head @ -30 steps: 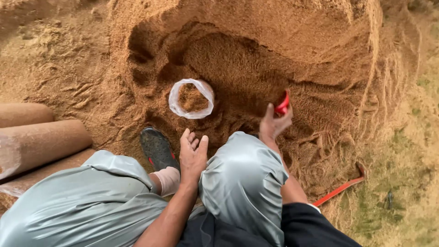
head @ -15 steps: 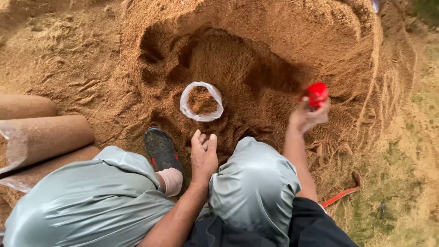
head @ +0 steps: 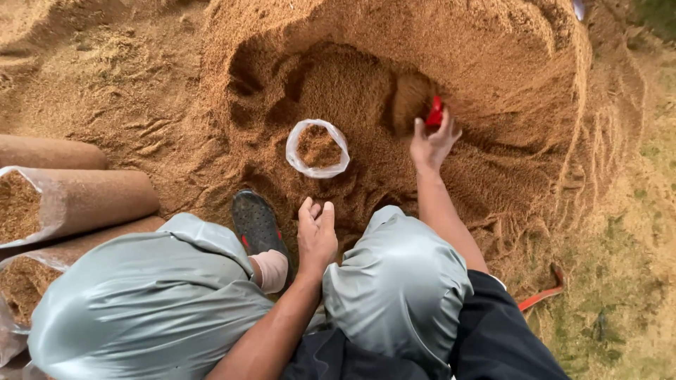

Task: Filling small plastic bags with agricultural substrate using a hand scoop

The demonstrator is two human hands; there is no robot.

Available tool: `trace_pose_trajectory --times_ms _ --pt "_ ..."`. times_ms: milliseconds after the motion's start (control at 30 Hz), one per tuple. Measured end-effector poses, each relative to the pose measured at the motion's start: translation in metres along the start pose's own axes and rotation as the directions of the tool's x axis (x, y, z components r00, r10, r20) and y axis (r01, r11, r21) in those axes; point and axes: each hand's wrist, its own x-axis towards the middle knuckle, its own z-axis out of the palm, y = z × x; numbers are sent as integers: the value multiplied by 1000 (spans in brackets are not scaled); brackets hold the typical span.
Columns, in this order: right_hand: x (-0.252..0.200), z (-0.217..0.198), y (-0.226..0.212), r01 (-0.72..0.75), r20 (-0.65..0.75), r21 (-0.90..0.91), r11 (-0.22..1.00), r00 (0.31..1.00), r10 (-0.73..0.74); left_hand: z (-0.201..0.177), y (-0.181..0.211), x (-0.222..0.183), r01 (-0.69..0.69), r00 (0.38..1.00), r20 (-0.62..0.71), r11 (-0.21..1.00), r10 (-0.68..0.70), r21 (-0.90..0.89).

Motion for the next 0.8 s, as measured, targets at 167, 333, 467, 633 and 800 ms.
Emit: trace_pose_trajectory --times_ms 167,333,467,633,800 --pt "15 -54 -26 144 -119 116 983 984 -130 2 -7 3 -4 999 -46 1000 4 -13" --pt "-33 -74 95 -230 -251 -189 955 951 179 8 -5 6 -22 997 -81 997 16 -72" --pt "-54 -83 44 -537 -159 -194 821 843 514 19 -20 10 -44 992 -120 996 35 -75" --pt "-4 -85 -73 -317 206 -174 932 914 350 25 -4 -10 -54 996 -82 992 45 -113" --pt "77 -116 -124 284 434 -404 870 896 -91 23 -1 -13 -65 984 -173 989 40 -135"
